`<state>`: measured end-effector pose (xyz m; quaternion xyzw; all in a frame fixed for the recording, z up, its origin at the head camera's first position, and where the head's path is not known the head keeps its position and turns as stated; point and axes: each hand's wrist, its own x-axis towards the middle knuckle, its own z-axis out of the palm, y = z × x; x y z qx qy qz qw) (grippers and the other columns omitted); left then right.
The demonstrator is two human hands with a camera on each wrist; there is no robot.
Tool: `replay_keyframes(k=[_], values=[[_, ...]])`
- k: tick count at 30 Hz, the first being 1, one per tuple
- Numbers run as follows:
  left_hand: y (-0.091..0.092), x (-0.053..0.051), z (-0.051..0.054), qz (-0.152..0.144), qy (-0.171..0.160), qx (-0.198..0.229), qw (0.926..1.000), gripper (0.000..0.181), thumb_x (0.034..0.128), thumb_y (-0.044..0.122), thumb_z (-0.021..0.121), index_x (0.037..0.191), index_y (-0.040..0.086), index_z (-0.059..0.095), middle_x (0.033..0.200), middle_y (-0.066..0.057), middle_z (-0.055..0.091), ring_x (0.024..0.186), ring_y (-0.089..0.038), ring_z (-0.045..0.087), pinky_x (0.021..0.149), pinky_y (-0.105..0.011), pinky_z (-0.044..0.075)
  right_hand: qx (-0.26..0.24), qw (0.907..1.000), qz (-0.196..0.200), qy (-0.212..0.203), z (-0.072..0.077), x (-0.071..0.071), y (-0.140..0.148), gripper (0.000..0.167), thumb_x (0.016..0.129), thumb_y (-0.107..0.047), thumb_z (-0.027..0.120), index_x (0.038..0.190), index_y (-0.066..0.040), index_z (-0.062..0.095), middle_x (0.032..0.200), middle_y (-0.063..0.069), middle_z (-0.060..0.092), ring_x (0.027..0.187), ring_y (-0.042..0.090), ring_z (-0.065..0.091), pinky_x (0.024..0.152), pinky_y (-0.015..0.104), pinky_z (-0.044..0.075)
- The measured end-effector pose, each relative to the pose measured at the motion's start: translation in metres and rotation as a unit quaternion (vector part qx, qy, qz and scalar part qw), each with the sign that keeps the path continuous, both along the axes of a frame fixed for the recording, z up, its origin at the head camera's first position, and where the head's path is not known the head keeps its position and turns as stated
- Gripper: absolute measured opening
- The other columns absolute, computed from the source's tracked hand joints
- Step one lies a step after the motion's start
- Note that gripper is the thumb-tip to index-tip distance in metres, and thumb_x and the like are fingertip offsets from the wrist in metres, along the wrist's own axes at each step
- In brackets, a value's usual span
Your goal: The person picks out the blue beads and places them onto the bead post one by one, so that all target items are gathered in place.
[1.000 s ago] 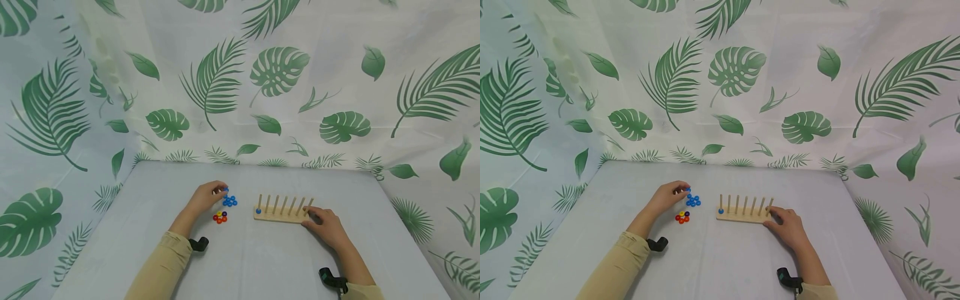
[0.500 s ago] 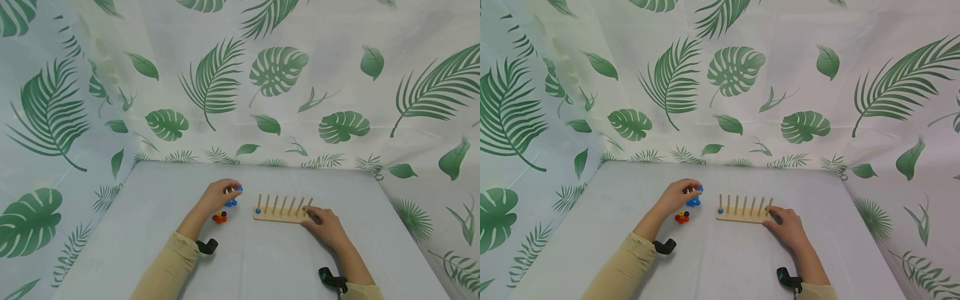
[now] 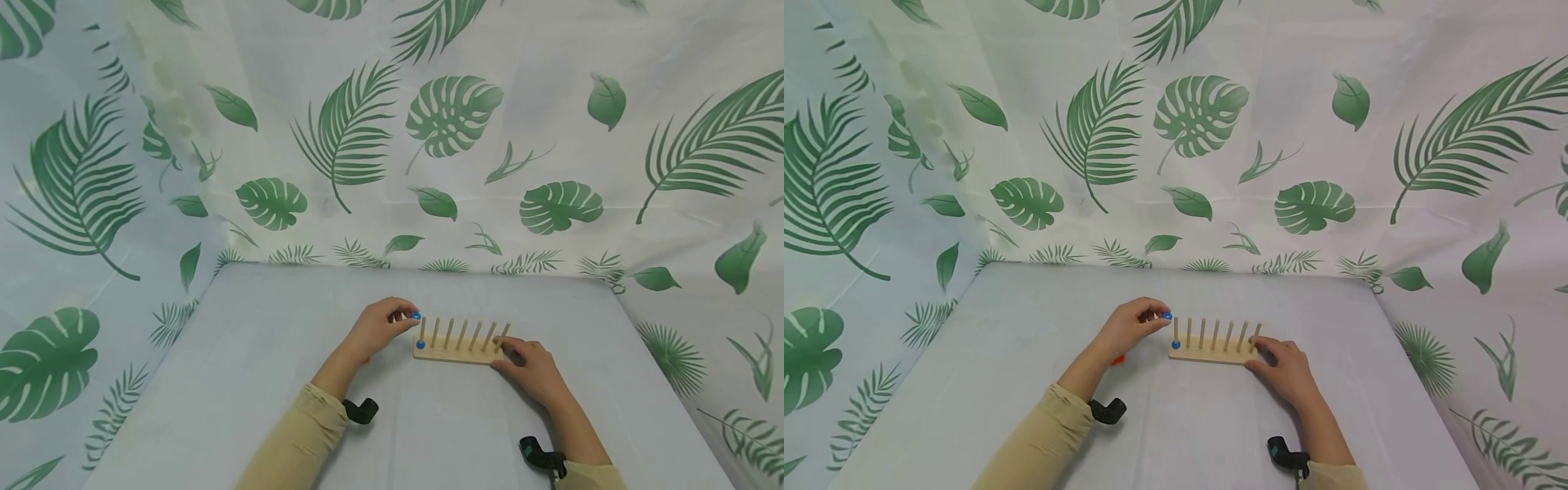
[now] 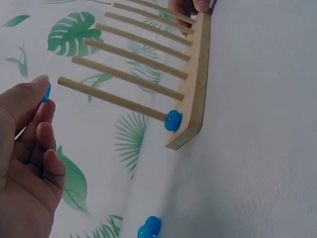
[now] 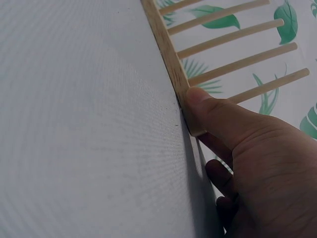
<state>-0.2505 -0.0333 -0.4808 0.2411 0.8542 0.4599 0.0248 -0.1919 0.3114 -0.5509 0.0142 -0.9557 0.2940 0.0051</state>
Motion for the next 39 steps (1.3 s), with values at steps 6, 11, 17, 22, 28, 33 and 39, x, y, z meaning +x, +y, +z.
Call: replay_keyframes(k=[6,11,17,22,28,33,39], values=[[0.007,-0.002,-0.002,0.012,-0.006,0.004,0.9999,0.022,0.0924,0.042,0.068,0.11,0.029,0.07,0.094,0.011,0.063,0.085,-0.009,0.054,0.069,-0.026,0.046,-0.001,1.0,0.001,-0.001,0.0,0.0,0.0,0.064,0.085,-0.054,0.071,0.136,-0.018,0.059,0.139,0.016,0.056,0.124,0.041,0.049,0.099,0.064,0.038],[0.011,-0.003,-0.001,0.014,-0.005,-0.011,0.9998,0.022,0.093,0.04,0.067,0.111,0.028,0.07,0.094,0.012,0.063,0.085,-0.01,0.054,0.071,-0.026,0.046,0.002,1.0,-0.001,-0.002,-0.001,0.0,0.0,0.064,0.085,-0.054,0.071,0.137,-0.018,0.058,0.139,0.016,0.057,0.123,0.042,0.05,0.099,0.065,0.039],[0.015,-0.004,-0.002,0.011,0.001,-0.015,0.9998,0.023,0.093,0.042,0.067,0.111,0.029,0.07,0.094,0.013,0.063,0.084,-0.009,0.054,0.07,-0.026,0.046,0.002,1.0,-0.002,-0.001,-0.001,0.0,0.0,0.064,0.085,-0.054,0.071,0.137,-0.018,0.058,0.139,0.016,0.057,0.124,0.042,0.05,0.1,0.065,0.038],[0.016,-0.004,-0.004,0.007,-0.008,-0.009,0.9999,0.023,0.0933,0.042,0.067,0.112,0.028,0.07,0.095,0.012,0.063,0.084,-0.01,0.053,0.071,-0.026,0.046,0.002,1.0,-0.001,0.0,-0.001,0.0,0.0,0.065,0.085,-0.054,0.071,0.136,-0.018,0.059,0.138,0.017,0.057,0.123,0.042,0.05,0.1,0.065,0.038],[0.017,-0.003,-0.009,0.004,-0.011,-0.013,0.9998,0.023,0.0941,0.04,0.066,0.113,0.028,0.07,0.097,0.011,0.063,0.084,-0.009,0.054,0.07,-0.026,0.047,0.001,1.0,0.001,0.004,0.0,0.0,0.0,0.063,0.085,-0.052,0.072,0.136,-0.018,0.059,0.139,0.016,0.057,0.123,0.041,0.05,0.1,0.065,0.038],[0.018,-0.002,-0.016,0.015,-0.016,-0.01,0.9997,0.022,0.0933,0.039,0.068,0.112,0.028,0.07,0.094,0.012,0.062,0.083,-0.009,0.054,0.069,-0.025,0.046,0.0,1.0,0.002,0.009,0.0,0.001,-0.001,0.062,0.085,-0.052,0.072,0.136,-0.018,0.06,0.138,0.015,0.058,0.122,0.041,0.051,0.1,0.064,0.039],[0.02,0.0,-0.027,0.032,-0.029,0.002,0.9991,0.023,0.0923,0.041,0.069,0.112,0.03,0.07,0.094,0.012,0.062,0.083,-0.009,0.053,0.069,-0.025,0.046,0.0,0.9999,0.002,0.014,-0.001,0.001,-0.001,0.063,0.085,-0.051,0.072,0.136,-0.016,0.059,0.137,0.016,0.059,0.122,0.041,0.051,0.099,0.064,0.04]])
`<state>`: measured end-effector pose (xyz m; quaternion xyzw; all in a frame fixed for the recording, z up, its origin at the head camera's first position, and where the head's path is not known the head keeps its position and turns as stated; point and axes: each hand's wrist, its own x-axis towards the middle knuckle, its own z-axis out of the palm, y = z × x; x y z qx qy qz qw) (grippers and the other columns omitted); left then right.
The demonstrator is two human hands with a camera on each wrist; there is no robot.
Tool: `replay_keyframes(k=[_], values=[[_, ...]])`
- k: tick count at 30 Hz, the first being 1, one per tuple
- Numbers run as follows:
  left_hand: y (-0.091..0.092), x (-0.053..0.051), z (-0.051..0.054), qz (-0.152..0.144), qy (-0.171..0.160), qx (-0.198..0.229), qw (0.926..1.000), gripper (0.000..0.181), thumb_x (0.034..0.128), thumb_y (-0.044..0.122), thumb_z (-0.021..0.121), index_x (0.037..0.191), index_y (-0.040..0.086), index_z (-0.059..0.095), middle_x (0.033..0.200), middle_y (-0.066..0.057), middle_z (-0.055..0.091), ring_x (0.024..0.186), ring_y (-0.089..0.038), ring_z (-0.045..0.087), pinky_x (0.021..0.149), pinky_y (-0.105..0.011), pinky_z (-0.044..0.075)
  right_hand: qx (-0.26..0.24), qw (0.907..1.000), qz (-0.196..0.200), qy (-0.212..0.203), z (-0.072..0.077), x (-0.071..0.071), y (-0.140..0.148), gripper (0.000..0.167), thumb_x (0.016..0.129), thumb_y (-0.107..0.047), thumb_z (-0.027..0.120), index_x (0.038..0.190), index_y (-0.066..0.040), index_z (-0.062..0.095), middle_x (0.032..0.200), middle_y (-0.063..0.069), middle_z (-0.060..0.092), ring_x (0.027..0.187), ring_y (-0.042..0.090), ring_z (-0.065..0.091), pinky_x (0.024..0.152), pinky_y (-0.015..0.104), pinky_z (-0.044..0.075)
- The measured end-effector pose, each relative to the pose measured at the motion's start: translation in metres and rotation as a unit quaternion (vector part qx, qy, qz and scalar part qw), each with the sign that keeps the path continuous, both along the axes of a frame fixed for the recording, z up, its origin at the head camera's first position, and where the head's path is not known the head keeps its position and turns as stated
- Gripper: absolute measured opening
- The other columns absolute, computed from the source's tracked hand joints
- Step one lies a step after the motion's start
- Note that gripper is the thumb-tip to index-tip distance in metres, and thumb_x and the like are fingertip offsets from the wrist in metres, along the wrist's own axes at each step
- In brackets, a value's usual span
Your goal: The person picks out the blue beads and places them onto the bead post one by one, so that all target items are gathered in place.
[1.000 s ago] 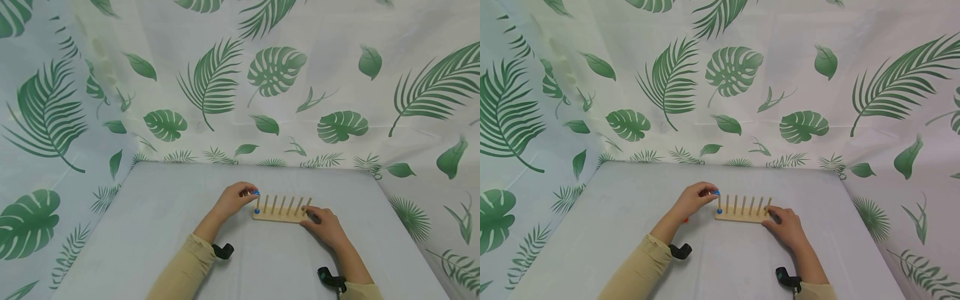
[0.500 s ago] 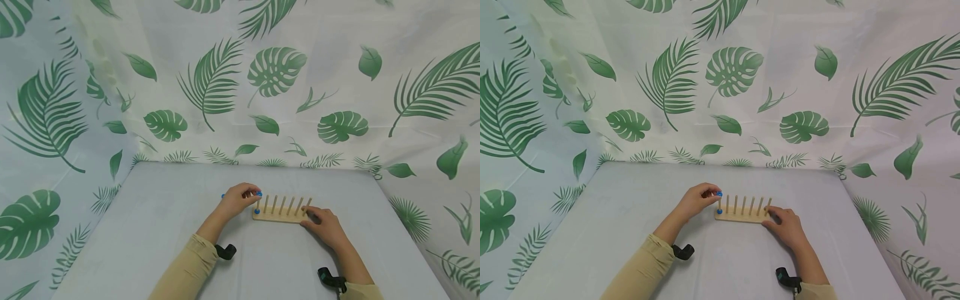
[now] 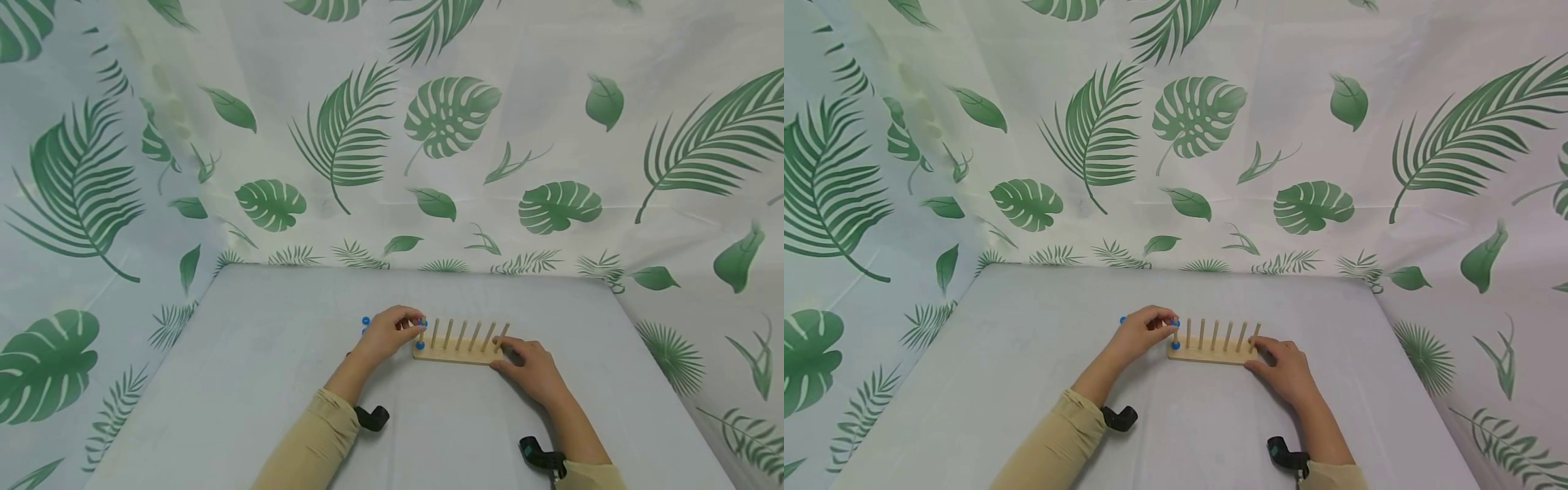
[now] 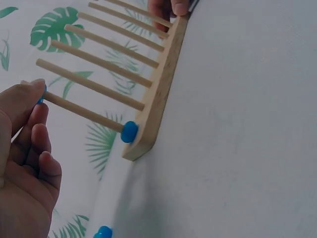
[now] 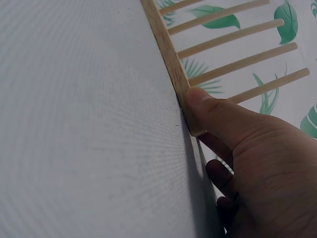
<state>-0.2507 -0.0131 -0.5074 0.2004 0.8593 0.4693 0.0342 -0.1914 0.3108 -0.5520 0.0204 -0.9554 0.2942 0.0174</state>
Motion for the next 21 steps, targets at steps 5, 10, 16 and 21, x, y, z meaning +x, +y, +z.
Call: replay_keyframes(k=[5,10,16,21], values=[[0.004,0.003,-0.011,0.018,-0.015,0.011,0.9997,0.025,0.0925,0.041,0.068,0.114,0.028,0.069,0.097,0.01,0.062,0.085,-0.009,0.053,0.068,-0.024,0.046,0.0,1.0,-0.001,-0.002,-0.001,0.0,0.0,0.063,0.085,-0.051,0.072,0.136,-0.017,0.059,0.136,0.015,0.06,0.122,0.04,0.051,0.099,0.063,0.039],[0.008,0.006,-0.024,0.04,-0.02,0.032,0.9985,0.028,0.0921,0.039,0.069,0.115,0.023,0.069,0.1,0.009,0.064,0.085,-0.007,0.054,0.07,-0.022,0.047,-0.001,1.0,-0.001,-0.003,-0.001,-0.001,0.001,0.063,0.084,-0.052,0.072,0.136,-0.017,0.059,0.136,0.015,0.06,0.122,0.04,0.051,0.099,0.064,0.039],[0.012,0.01,-0.037,0.062,-0.018,0.055,0.9964,0.027,0.0912,0.036,0.071,0.112,0.02,0.07,0.097,0.006,0.065,0.081,-0.006,0.055,0.068,-0.022,0.048,-0.003,1.0,-0.002,-0.005,0.0,-0.001,0.0,0.063,0.084,-0.052,0.072,0.135,-0.018,0.06,0.136,0.015,0.06,0.122,0.04,0.051,0.099,0.064,0.039],[0.015,0.011,-0.043,0.072,-0.019,0.062,0.9953,0.026,0.0904,0.035,0.072,0.11,0.019,0.071,0.095,0.005,0.065,0.08,-0.005,0.055,0.067,-0.022,0.048,0.001,1.0,-0.003,-0.006,-0.001,-0.001,0.0,0.063,0.084,-0.052,0.072,0.135,-0.018,0.06,0.136,0.015,0.059,0.123,0.041,0.051,0.099,0.064,0.039]])
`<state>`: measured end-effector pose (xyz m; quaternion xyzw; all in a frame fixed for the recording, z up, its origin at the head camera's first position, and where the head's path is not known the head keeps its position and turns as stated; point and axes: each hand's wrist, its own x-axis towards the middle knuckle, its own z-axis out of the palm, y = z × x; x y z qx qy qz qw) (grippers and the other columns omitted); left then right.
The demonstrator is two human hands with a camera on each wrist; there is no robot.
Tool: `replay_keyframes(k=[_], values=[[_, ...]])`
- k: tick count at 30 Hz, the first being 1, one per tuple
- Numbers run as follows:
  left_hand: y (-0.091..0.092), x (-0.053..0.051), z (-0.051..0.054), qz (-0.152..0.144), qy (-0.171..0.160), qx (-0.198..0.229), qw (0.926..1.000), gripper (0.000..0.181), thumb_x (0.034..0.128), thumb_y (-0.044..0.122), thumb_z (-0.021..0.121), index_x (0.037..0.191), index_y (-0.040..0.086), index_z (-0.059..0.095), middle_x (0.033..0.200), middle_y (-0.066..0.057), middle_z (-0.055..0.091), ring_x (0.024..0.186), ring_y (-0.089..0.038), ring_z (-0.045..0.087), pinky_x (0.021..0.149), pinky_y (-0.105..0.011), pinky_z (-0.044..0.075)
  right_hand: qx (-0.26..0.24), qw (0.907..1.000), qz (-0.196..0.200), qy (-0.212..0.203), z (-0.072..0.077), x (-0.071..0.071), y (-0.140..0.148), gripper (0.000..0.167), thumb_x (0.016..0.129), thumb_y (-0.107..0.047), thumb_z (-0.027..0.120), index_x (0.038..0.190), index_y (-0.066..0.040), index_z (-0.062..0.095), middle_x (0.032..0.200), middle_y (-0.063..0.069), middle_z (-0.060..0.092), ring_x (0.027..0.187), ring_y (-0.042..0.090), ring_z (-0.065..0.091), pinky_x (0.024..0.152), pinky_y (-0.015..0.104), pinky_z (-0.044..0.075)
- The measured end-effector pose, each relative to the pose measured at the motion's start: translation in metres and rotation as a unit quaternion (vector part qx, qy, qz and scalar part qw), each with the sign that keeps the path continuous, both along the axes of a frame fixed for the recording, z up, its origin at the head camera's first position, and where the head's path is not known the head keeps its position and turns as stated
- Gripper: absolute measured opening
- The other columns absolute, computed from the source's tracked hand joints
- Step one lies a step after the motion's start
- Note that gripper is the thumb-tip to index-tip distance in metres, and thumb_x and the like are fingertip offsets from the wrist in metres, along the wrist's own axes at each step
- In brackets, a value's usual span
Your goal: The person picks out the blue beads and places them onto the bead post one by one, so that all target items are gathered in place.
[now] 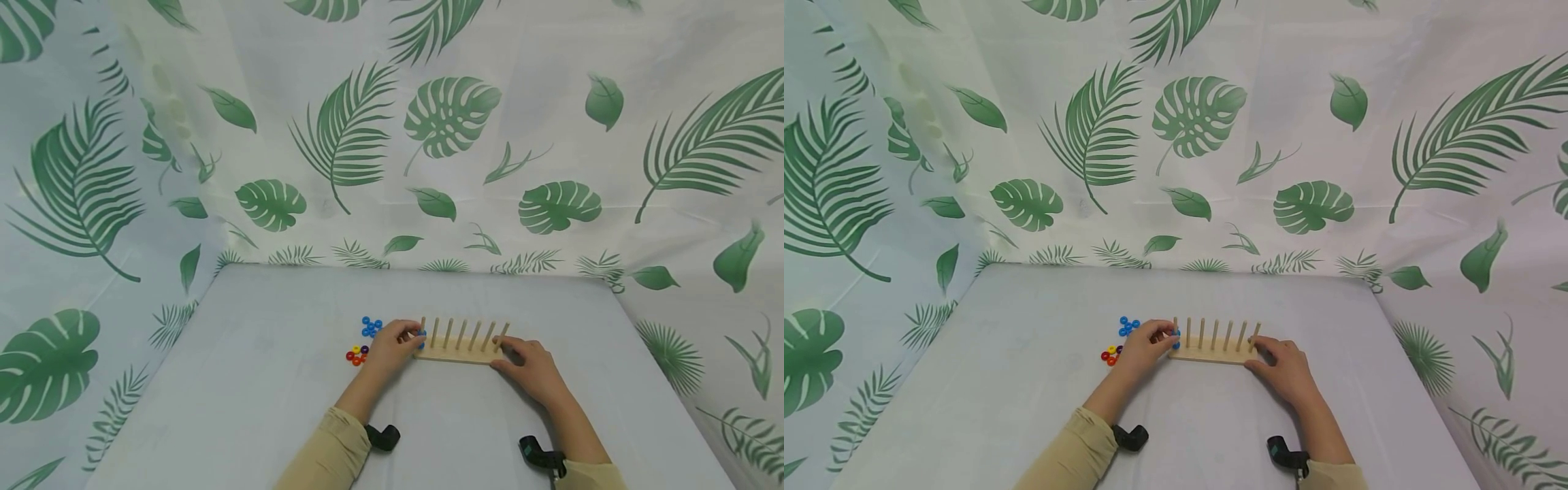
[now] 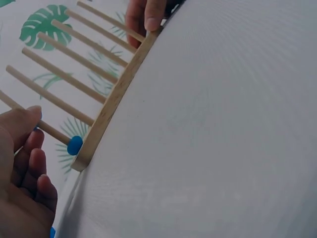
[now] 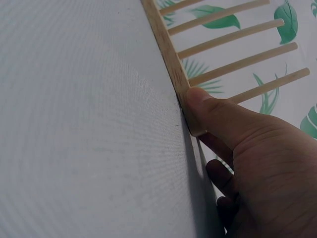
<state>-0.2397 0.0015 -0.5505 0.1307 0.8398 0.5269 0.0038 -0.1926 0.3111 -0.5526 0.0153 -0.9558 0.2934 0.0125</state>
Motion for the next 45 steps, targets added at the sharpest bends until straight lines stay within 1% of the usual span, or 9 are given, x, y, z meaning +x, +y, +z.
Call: replay_keyframes(k=[4,11,16,21,29,32,36,41,45], values=[[0.0001,0.0001,-0.0048,0.003,0.004,-0.007,1.0,0.025,0.0899,0.035,0.073,0.109,0.019,0.071,0.094,0.005,0.065,0.079,-0.004,0.055,0.066,-0.022,0.048,0.003,1.0,0.0,-0.001,-0.0002,-0.0004,0.0,0.063,0.085,-0.053,0.071,0.136,-0.017,0.059,0.137,0.015,0.059,0.123,0.041,0.05,0.1,0.065,0.038],[-0.0012,0.0008,-0.0085,0.003,0.006,-0.024,0.9997,0.025,0.0893,0.037,0.073,0.107,0.02,0.071,0.094,0.005,0.065,0.081,-0.006,0.057,0.07,-0.023,0.049,0.0,1.0,0.002,0.0,0.0005,0.0007,0.0,0.061,0.085,-0.049,0.072,0.135,-0.018,0.059,0.137,0.015,0.059,0.123,0.041,0.05,0.1,0.065,0.038],[-0.0017,0.0005,-0.0101,-0.004,0.009,-0.053,0.9985,0.027,0.0896,0.036,0.072,0.11,0.019,0.07,0.098,0.005,0.065,0.084,-0.006,0.057,0.073,-0.023,0.049,-0.002,1.0,0.0,0.002,0.0009,0.0012,-0.0009,0.06,0.086,-0.049,0.072,0.135,-0.018,0.06,0.136,0.015,0.06,0.122,0.041,0.05,0.1,0.065,0.038],[-0.0016,0.0002,-0.0094,-0.009,0.008,-0.072,0.9973,0.027,0.0902,0.034,0.072,0.111,0.018,0.07,0.099,0.004,0.064,0.085,-0.007,0.057,0.074,-0.024,0.049,-0.003,1.0,-0.001,0.003,0.0013,0.0013,-0.0014,0.06,0.085,-0.049,0.072,0.135,-0.018,0.06,0.136,0.015,0.06,0.122,0.04,0.051,0.1,0.064,0.038],[0.0005,0.0018,-0.0088,-0.004,0.006,-0.08,0.9968,0.025,0.0898,0.032,0.073,0.109,0.016,0.07,0.094,0.003,0.062,0.081,-0.007,0.054,0.069,-0.024,0.047,0.0,1.0,0.0,-0.003,0.0021,0.0013,-0.0019,0.062,0.085,-0.052,0.071,0.136,-0.018,0.059,0.136,0.016,0.059,0.122,0.041,0.05,0.099,0.064,0.038],[0.0009,0.0021,-0.009,-0.002,0.004,-0.082,0.9966,0.024,0.0898,0.031,0.073,0.109,0.016,0.07,0.093,0.003,0.061,0.08,-0.006,0.054,0.068,-0.024,0.046,0.0,1.0,0.001,-0.002,0.003,0.0016,-0.0021,0.061,0.086,-0.051,0.071,0.135,-0.017,0.059,0.135,0.016,0.059,0.122,0.041,0.05,0.099,0.064,0.038],[0.001,0.0026,-0.007,-0.006,-0.002,-0.085,0.9964,0.026,0.0896,0.031,0.072,0.11,0.015,0.069,0.094,0.003,0.061,0.081,-0.007,0.054,0.07,-0.024,0.047,-0.002,1.0,0.003,-0.001,0.0034,0.0015,-0.0014,0.061,0.085,-0.051,0.072,0.135,-0.017,0.06,0.135,0.016,0.06,0.121,0.04,0.051,0.099,0.064,0.039],[0.0009,0.0035,-0.0038,-0.011,-0.009,-0.091,0.9958,0.03,0.0892,0.031,0.073,0.113,0.014,0.068,0.097,0.002,0.061,0.084,-0.008,0.054,0.073,-0.025,0.047,-0.004,1.0,0.004,0.001,0.0005,0.0011,-0.0002,0.062,0.085,-0.052,0.072,0.135,-0.017,0.059,0.135,0.016,0.059,0.122,0.04,0.05,0.099,0.064,0.039],[0.0,0.0046,-0.002,-0.008,-0.018,-0.086,0.9961,0.032,0.0898,0.032,0.073,0.117,0.016,0.068,0.101,0.002,0.062,0.088,-0.008,0.055,0.075,-0.025,0.048,-0.003,1.0,0.004,0.003,-0.0022,0.0003,0.0019,0.063,0.084,-0.052,0.072,0.136,-0.017,0.059,0.138,0.014,0.059,0.124,0.04,0.05,0.101,0.064,0.037]])
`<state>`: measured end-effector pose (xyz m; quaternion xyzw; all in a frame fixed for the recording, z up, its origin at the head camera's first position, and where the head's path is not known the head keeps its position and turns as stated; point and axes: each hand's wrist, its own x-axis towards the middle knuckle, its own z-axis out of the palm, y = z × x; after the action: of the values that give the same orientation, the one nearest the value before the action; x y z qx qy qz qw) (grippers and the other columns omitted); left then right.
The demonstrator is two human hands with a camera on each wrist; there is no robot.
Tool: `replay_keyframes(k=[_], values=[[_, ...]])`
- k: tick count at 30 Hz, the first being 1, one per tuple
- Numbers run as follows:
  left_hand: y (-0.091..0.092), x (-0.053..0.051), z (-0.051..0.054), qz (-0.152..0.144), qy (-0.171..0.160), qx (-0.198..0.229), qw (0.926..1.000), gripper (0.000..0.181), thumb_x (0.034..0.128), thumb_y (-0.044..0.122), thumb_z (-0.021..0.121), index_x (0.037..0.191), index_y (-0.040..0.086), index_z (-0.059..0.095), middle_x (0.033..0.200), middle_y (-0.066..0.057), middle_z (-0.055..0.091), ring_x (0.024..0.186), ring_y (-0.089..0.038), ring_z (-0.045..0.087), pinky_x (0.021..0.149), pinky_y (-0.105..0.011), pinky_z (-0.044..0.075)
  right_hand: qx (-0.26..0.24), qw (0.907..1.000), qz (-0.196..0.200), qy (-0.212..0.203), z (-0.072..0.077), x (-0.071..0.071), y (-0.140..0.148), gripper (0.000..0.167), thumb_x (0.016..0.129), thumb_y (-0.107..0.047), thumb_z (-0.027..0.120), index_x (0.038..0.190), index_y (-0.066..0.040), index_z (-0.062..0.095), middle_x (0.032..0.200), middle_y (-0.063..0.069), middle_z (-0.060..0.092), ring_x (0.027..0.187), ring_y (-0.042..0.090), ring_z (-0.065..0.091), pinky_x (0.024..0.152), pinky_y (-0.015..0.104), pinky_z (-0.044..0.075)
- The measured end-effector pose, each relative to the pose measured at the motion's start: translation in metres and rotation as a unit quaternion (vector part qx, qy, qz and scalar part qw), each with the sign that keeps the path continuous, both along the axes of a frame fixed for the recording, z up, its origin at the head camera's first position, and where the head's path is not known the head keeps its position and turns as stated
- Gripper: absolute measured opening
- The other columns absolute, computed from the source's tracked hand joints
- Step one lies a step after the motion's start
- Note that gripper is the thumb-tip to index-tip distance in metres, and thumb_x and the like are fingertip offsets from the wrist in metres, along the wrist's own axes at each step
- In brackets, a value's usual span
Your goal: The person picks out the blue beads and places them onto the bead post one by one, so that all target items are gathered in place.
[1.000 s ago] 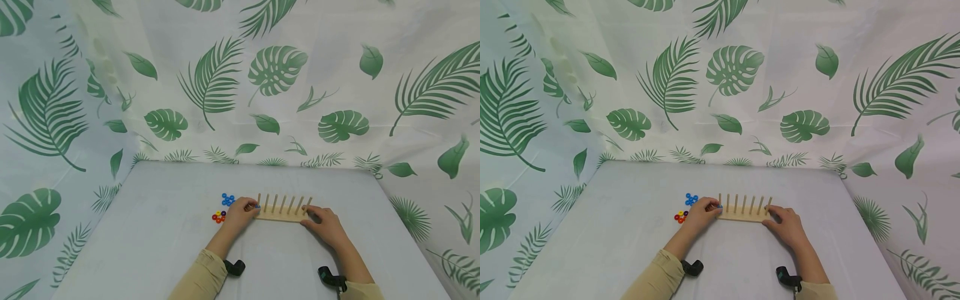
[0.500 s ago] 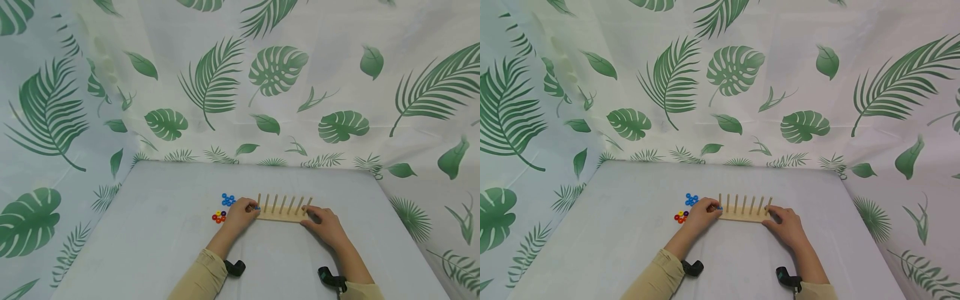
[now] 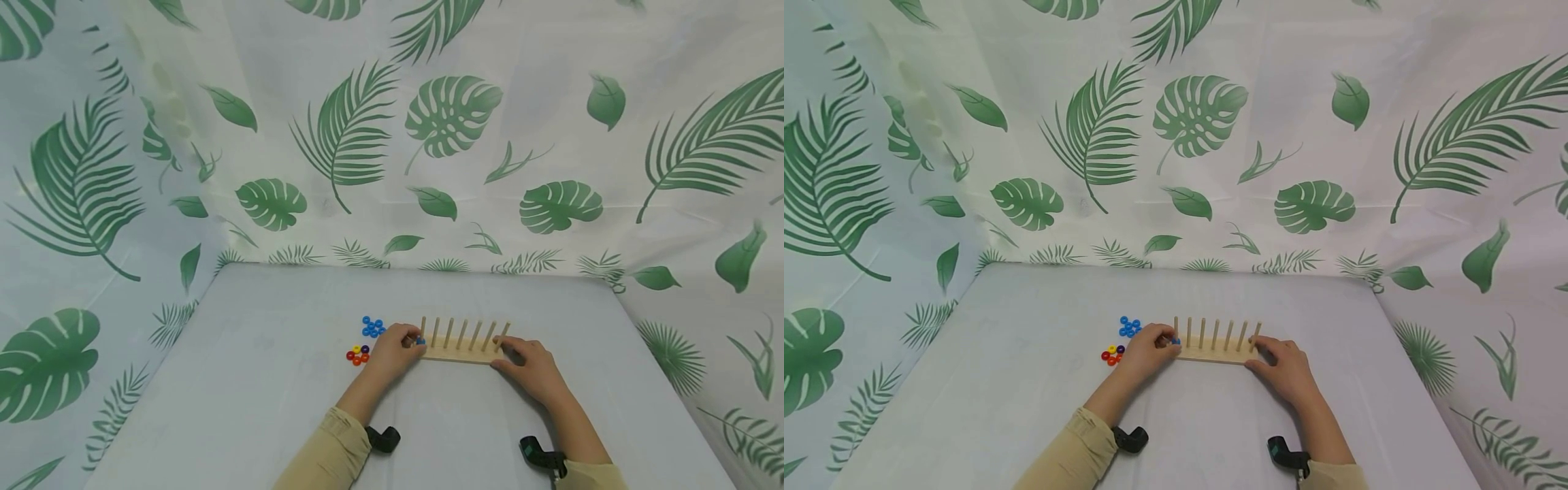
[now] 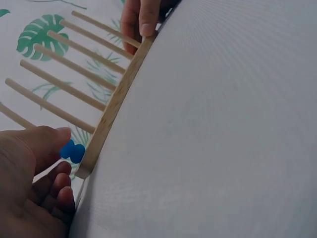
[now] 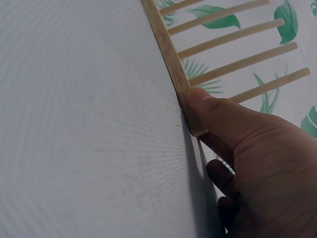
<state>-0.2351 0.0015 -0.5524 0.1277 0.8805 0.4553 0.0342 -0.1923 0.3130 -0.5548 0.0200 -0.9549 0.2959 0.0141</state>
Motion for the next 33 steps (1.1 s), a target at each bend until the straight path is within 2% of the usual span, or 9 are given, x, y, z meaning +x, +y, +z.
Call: replay_keyframes(k=[3,9,17,19,27,30,33], values=[[-0.002,0.001,0.004,0.003,-0.003,0.004,1.0,0.033,0.0902,0.034,0.072,0.119,0.018,0.067,0.106,0.002,0.063,0.091,-0.009,0.057,0.077,-0.027,0.05,0.0,1.0,0.002,0.002,0.0,-0.001,0.001,0.064,0.084,-0.053,0.072,0.136,-0.017,0.059,0.138,0.015,0.059,0.123,0.041,0.05,0.1,0.065,0.037],[-0.011,0.002,0.02,0.002,-0.027,0.0,0.9996,0.036,0.0921,0.036,0.069,0.124,0.019,0.066,0.114,0.0,0.063,0.098,-0.014,0.058,0.079,-0.031,0.051,0.003,1.0,0.0,0.005,-0.001,-0.002,0.002,0.063,0.085,-0.053,0.071,0.136,-0.018,0.059,0.136,0.015,0.059,0.123,0.041,0.05,0.099,0.064,0.039],[-0.04,-0.013,0.036,-0.001,0.006,-0.008,0.9999,0.034,0.0943,0.035,0.067,0.122,0.016,0.067,0.111,0.001,0.065,0.095,-0.013,0.058,0.078,-0.029,0.049,0.002,1.0,0.002,0.003,-0.002,-0.001,0.001,0.064,0.085,-0.054,0.071,0.136,-0.017,0.059,0.136,0.015,0.059,0.123,0.041,0.049,0.099,0.064,0.038],[-0.051,-0.018,0.038,0.005,0.004,-0.007,0.9999,0.034,0.0948,0.035,0.066,0.122,0.016,0.067,0.109,0.001,0.065,0.093,-0.014,0.058,0.077,-0.03,0.05,0.002,1.0,0.002,0.002,-0.002,-0.001,0.001,0.065,0.085,-0.055,0.07,0.137,-0.017,0.058,0.136,0.015,0.059,0.123,0.04,0.049,0.099,0.064,0.039],[-0.096,-0.043,0.039,0.042,-0.059,-0.043,0.9964,0.032,0.0967,0.038,0.063,0.123,0.021,0.066,0.113,0.002,0.065,0.103,-0.018,0.057,0.09,-0.036,0.051,0.002,1.0,0.003,0.004,-0.001,-0.001,0.0,0.065,0.085,-0.055,0.07,0.136,-0.017,0.059,0.136,0.015,0.059,0.123,0.041,0.049,0.099,0.064,0.039],[-0.109,-0.05,0.036,0.043,-0.068,-0.061,0.9949,0.031,0.0964,0.037,0.064,0.123,0.022,0.066,0.117,0.0,0.066,0.106,-0.02,0.057,0.091,-0.038,0.052,0.001,1.0,0.004,0.003,-0.001,-0.001,0.0,0.064,0.085,-0.054,0.071,0.136,-0.017,0.059,0.136,0.016,0.059,0.123,0.041,0.049,0.099,0.064,0.039],[-0.118,-0.054,0.033,0.029,-0.068,-0.073,0.9946,0.031,0.0967,0.034,0.063,0.124,0.021,0.066,0.119,-0.002,0.066,0.108,-0.02,0.058,0.09,-0.038,0.052,0.003,1.0,0.004,0.004,-0.001,-0.001,0.0,0.064,0.085,-0.053,0.071,0.136,-0.017,0.059,0.137,0.016,0.059,0.123,0.041,0.049,0.099,0.064,0.039]])
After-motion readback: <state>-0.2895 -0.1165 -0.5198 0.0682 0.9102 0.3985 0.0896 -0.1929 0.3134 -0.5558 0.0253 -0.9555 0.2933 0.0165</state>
